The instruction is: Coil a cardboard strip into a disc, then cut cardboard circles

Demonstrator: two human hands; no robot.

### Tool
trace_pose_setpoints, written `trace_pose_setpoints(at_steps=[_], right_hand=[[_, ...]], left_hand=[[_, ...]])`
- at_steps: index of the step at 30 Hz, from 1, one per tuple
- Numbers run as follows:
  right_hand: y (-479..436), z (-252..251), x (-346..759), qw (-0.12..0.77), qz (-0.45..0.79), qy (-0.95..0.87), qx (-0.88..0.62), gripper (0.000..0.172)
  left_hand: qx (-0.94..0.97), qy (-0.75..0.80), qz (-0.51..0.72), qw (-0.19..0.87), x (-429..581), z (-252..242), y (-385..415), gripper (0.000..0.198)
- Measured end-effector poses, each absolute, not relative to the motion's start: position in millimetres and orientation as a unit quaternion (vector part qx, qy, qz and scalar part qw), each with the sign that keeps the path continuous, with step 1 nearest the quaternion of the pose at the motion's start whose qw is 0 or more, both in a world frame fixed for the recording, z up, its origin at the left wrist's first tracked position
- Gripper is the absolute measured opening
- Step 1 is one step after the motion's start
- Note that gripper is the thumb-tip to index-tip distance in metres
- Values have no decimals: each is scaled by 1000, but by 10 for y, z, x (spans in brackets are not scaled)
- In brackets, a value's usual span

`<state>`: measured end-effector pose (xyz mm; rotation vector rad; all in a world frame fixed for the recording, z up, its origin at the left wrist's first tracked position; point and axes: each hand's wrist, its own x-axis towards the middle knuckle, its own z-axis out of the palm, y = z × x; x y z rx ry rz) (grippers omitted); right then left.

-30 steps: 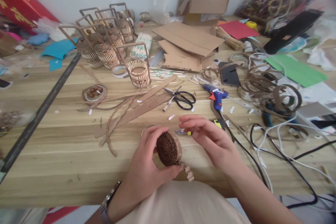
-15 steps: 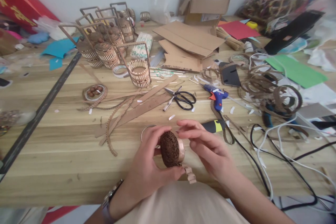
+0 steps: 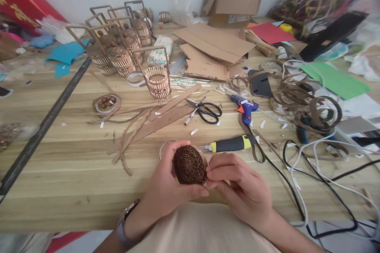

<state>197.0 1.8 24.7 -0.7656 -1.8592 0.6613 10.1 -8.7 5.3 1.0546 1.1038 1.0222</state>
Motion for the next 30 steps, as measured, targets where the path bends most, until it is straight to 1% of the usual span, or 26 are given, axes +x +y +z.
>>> trace_pose_setpoints(at_steps=[3, 6, 8, 12, 17, 21, 24, 28, 30], right_hand=[[7, 309, 1966, 502, 251, -761, -325, 26], [-17, 323, 1965, 500, 234, -767, -328, 37], [-28, 324, 1962, 498, 220, -772, -328, 40], [-35, 347, 1959, 503, 209, -768, -338, 34], [-36, 361, 1961, 511, 283, -744, -324, 32], [-44, 318, 1933, 557, 353, -676, -329, 18], [-54, 298, 1910, 560, 386, -649, -341, 11], [-50, 299, 1900, 553, 401, -641, -351, 12], [-36, 306, 1904, 542, 431, -626, -358, 15]], left_hand=[[355, 401, 475, 698, 116, 38, -45, 83], [255, 375, 504, 735, 161, 68, -20, 73], [214, 366, 499, 756, 193, 98, -16, 70], [202, 393, 479, 759, 216, 122, -13, 71], [231, 402, 498, 733, 178, 64, -4, 67], [249, 393, 513, 721, 144, 35, 2, 63], [267, 379, 516, 720, 126, 23, 2, 59], [307, 388, 517, 699, 98, 6, -13, 58], [329, 390, 514, 690, 73, 9, -26, 57]])
